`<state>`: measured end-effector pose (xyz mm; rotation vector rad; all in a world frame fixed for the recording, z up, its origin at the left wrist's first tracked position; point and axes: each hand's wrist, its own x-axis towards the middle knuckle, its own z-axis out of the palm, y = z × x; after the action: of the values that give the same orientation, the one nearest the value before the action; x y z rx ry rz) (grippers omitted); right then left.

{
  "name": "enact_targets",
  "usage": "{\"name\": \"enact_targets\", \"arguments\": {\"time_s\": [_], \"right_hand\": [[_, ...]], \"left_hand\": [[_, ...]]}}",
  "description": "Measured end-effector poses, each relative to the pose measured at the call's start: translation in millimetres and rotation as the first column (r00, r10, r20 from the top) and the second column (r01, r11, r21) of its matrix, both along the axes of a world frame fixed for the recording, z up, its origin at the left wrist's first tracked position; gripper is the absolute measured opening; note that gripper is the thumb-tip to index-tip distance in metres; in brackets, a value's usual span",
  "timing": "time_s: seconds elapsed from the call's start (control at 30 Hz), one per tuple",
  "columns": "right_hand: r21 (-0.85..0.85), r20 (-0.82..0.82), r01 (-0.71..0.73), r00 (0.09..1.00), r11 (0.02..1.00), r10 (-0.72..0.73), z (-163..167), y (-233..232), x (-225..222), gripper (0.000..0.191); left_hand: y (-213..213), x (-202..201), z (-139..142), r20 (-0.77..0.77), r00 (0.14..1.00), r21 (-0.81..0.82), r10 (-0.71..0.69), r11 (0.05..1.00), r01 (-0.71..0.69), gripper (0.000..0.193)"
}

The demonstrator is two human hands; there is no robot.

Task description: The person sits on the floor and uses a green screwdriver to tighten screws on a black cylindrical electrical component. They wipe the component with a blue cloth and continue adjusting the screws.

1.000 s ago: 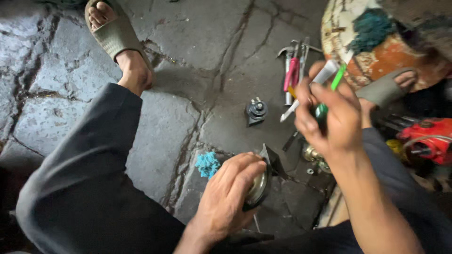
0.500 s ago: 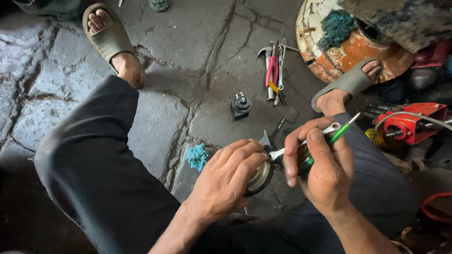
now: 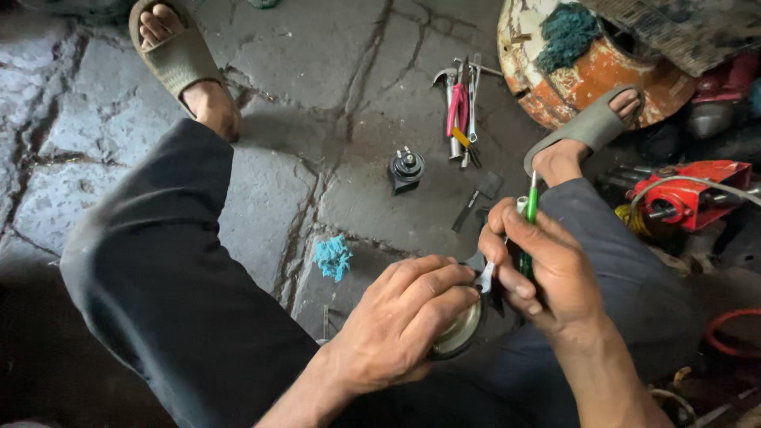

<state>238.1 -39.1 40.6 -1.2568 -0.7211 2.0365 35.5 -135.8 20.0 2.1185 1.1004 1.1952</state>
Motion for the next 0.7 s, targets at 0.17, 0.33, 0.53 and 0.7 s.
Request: {"name": "enact_targets", "arguments": {"time_s": [0.17, 0.33, 0.53, 0.7], "right_hand": [[0.195, 0.037, 0.129, 0.990, 0.972, -0.139, -1.5, -15.2, 2.6, 0.022], [0.564, 0.064, 0.144, 0.974, 0.813, -0.217, 15.4, -40.9, -3.0, 0.017], [0.778, 0.350, -0.111, 0.894, 0.618, -0.280, 19.8, -67.1, -4.6, 0.019], [0.716, 0.422, -0.129, 0.862, 0.686, -0.279, 20.0, -56.5, -3.6, 0.019]], "left_hand": [[3.8, -1.6, 3.1, 0.076, 0.997, -0.122, -0.003, 0.992, 0.013, 0.069], [5.7, 1.2, 3.4, 0.088, 0.996, -0.136, 0.032, 0.991, -0.019, 0.076], [3.4, 3.3, 1.3, 0.098, 0.993, -0.128, 0.060, 0.991, -0.047, 0.081], [1.5, 0.9, 3.2, 0.102, 0.994, -0.121, 0.029, 0.992, -0.017, 0.081]]}}
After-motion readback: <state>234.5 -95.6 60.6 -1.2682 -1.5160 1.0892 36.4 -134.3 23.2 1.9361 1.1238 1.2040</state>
